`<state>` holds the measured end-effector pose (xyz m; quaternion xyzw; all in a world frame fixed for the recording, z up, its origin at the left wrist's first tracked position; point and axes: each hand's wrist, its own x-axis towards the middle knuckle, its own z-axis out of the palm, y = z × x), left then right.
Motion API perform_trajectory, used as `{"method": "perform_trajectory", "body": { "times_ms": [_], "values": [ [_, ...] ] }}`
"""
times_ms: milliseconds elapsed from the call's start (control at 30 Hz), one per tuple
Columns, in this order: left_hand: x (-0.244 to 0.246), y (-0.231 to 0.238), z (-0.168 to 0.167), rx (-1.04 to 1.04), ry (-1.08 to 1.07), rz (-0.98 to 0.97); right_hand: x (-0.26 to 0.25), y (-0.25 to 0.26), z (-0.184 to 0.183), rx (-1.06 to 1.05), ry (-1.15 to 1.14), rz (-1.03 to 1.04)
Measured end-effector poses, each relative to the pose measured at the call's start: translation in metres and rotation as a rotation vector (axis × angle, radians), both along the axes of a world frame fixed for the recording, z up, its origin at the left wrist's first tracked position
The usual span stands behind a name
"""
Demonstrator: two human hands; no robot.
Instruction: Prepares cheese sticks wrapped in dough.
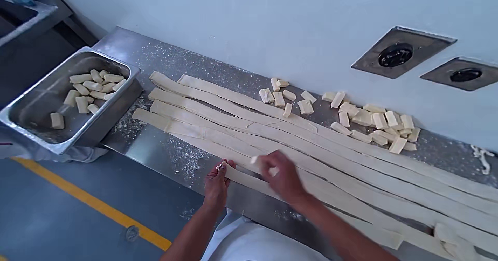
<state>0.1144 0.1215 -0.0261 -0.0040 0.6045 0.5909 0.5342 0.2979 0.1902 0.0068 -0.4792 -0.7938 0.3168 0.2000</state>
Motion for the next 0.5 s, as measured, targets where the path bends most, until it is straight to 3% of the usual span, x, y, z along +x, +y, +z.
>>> {"method": "perform_trajectory", "body": {
  "times_ms": [100, 367, 433, 500],
  "values": [
    [0.003, 0.000, 0.001, -0.007, 0.027, -0.003, -0.042, -0.036, -0.016, -0.107, 0.068, 0.071],
    [-0.033, 0.011, 0.015, 0.028, 0.232, 0.082, -0.060, -0.032, -0.014, -0.250, -0.157, 0.118],
    [-0.022, 0.004, 0.015, 0.130, 0.337, 0.013, -0.059, -0.031, -0.014, -0.276, -0.141, 0.099],
    [0.002, -0.011, 0.003, 0.298, 0.524, -0.202, -0.056, -0.032, -0.018, -0.263, -0.080, 0.066]
  ]
}}
